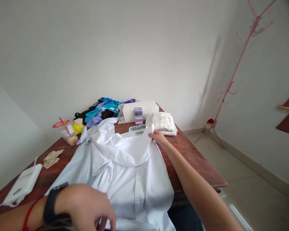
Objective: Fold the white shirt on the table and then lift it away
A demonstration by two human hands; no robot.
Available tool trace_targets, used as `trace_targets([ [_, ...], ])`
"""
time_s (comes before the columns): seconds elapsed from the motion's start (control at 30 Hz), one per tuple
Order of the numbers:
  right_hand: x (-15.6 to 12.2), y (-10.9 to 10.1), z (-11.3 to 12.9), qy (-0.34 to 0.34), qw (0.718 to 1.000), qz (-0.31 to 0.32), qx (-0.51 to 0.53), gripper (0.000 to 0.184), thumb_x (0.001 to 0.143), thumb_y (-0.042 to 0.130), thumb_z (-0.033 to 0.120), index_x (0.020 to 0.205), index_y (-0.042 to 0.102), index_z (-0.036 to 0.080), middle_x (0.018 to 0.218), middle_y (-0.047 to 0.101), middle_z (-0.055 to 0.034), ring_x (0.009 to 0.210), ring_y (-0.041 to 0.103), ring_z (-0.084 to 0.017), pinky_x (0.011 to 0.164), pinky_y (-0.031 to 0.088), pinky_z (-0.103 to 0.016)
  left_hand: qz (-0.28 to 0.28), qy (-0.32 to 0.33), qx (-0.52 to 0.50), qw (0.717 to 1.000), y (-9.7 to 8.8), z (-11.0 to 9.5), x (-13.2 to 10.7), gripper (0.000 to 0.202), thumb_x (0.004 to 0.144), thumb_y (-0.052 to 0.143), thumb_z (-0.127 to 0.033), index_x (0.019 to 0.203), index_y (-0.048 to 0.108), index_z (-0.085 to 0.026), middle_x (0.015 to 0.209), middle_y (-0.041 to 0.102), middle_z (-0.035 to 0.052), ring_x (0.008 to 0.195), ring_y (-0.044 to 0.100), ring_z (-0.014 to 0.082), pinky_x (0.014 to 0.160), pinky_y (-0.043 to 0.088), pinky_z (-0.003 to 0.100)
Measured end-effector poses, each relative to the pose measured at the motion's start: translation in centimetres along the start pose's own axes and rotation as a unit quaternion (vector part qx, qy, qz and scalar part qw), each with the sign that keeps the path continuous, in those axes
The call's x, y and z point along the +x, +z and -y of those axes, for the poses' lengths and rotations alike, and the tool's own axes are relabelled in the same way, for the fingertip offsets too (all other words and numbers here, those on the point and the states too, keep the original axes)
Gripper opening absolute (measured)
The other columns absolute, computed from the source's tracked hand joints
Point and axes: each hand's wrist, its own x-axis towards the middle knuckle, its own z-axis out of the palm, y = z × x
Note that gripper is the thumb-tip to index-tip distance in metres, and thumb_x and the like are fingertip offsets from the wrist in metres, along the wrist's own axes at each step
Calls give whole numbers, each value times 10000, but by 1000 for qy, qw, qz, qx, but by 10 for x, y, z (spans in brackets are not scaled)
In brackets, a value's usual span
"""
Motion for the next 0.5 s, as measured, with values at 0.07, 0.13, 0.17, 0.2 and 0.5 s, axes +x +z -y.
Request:
trace_targets([
  [0.07,0,-1,2,1,1000,-10,25,231,791,590,335,896,706,165,796,723,-33,777,670,-219,664,521,-291,-87,30,-20,996,-32,-4,-13,434,867,697,-439,1282,701,-308,1068,783,11,933,728,204,801,531,245],
  [0.13,-1,-1,3,9,999,-15,44,248,783,599,351,905,708,164,807,722,-35,791,666,-227,676,521,-301,-209,18,9,978,-65,2,-20,387,950,596,-450,1289,690,-288,1126,760,33,1028,702,209,888,510,252],
  [0.17,-2,-1,3,14,998,-15,51,261,784,604,363,915,710,163,810,722,-38,791,665,-230,678,522,-306,-257,6,20,966,-80,11,-20,393,972,561,-461,1293,682,-269,1163,746,48,1048,694,215,908,504,261],
  [0.2,-3,-1,3,21,998,-13,58,276,786,610,377,928,712,163,812,722,-41,788,664,-232,678,523,-310,-303,-12,21,953,-93,22,-17,413,988,531,-473,1309,666,-250,1184,737,61,1058,689,222,923,499,274],
  [0.5,-11,-16,17,153,981,90,79,569,735,793,561,1199,710,243,1056,729,-66,938,666,-243,776,543,-348,-511,21,0,860,-121,135,91,389,962,515,-482,1144,703,-194,1174,733,98,1089,676,275,987,499,378],
])
